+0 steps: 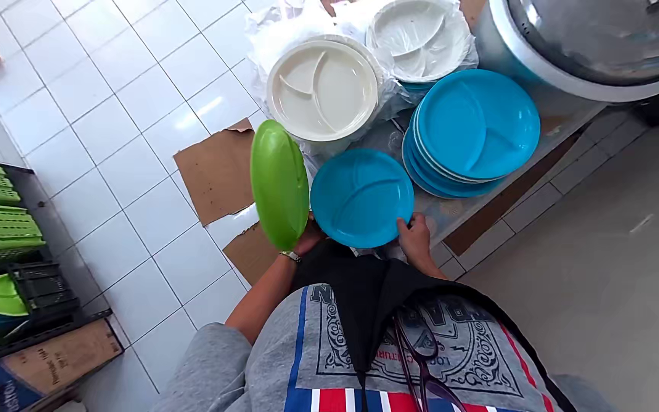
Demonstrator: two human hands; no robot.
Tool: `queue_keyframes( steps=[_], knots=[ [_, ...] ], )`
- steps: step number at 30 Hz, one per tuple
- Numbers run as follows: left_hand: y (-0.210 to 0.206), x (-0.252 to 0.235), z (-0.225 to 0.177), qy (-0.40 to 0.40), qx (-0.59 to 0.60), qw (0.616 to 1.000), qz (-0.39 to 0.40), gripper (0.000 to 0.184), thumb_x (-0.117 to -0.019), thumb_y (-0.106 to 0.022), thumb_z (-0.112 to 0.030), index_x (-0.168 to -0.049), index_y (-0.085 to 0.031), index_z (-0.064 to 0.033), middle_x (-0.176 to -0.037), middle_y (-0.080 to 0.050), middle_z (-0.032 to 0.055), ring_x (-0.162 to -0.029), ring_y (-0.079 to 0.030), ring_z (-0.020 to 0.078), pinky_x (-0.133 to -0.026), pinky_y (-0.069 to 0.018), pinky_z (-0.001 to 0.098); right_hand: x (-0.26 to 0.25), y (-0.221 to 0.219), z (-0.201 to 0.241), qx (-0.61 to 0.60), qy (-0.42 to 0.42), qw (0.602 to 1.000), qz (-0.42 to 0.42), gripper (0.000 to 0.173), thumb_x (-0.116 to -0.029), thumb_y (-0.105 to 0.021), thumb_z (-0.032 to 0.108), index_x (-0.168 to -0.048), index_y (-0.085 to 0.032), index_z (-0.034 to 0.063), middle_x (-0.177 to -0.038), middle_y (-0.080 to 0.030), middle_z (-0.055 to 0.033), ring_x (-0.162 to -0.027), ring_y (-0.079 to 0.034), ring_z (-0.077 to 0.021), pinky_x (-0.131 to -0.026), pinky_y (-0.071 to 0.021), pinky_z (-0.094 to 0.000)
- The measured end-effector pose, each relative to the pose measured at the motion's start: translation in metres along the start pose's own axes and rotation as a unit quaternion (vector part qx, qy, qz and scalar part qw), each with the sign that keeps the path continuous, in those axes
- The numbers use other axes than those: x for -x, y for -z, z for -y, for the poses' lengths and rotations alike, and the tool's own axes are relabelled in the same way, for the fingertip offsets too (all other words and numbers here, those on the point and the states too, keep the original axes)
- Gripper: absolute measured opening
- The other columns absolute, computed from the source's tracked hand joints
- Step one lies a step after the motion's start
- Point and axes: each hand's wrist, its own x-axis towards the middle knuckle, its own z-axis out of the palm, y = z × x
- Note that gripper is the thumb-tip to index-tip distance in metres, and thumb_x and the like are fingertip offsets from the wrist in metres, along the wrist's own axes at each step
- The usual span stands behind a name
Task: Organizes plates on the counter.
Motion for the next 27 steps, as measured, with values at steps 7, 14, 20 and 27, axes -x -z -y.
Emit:
queue_keyframes(
  steps=[7,14,20,27],
  knots=[
    [0.004,0.006,-0.013,0.074,0.634,0.77,-0.009,0.047,-0.1077,-0.018,-0.042,-0.106,-0.053,-0.011,-0.116,-0.065,0.0144,-0.106,-0.064,0.0308,-0.087,-0.0525,0.0528,-0.033,0.028,0.029,0.329,0.006,0.94,0.084,0.049,-0.1036,-0.058,0.031,-0.137,-0.055,-0.0046,-0.124,-0.066,-0.0294,-0.119,-0.063,-0.0448,-0.1,-0.0472,-0.0624],
    [0.012,0.011,-0.019,0.059,0.629,0.775,-0.012,0.045,-0.1078,-0.017,-0.031,-0.113,-0.058,-0.0124,-0.108,-0.068,0.0106,-0.102,-0.066,0.0263,-0.088,-0.0537,0.0497,-0.059,0.004,0.045,0.297,0.03,0.952,0.062,0.061,-0.102,-0.065,0.03,-0.144,-0.042,-0.0074,-0.124,-0.063,-0.0331,-0.118,-0.063,-0.0484,-0.099,-0.0496,-0.0625],
    [0.028,0.038,-0.01,0.08,0.547,0.83,-0.07,0.04,-0.1116,-0.027,-0.023,-0.14,-0.048,-0.0054,-0.128,-0.064,0.0159,-0.117,-0.063,0.0292,-0.098,-0.0529,0.0521,-0.07,-0.002,0.018,0.117,0.02,0.992,0.043,0.047,-0.1038,-0.062,0.022,-0.135,-0.052,-0.0111,-0.124,-0.062,-0.0339,-0.12,-0.061,-0.0449,-0.105,-0.0458,-0.0587],
    [0.062,0.092,0.032,0.136,0.428,0.866,-0.221,0.027,-0.1067,-0.045,-0.006,-0.132,-0.047,0.0025,-0.105,-0.071,0.0138,-0.092,-0.073,0.0206,-0.082,-0.0621,0.0379,-0.013,0.019,0.003,0.037,0.164,0.985,-0.04,0.041,-0.103,-0.054,0.006,-0.138,-0.042,-0.0125,-0.118,-0.064,-0.0305,-0.105,-0.069,-0.0343,-0.093,-0.0558,-0.0469]
  ],
)
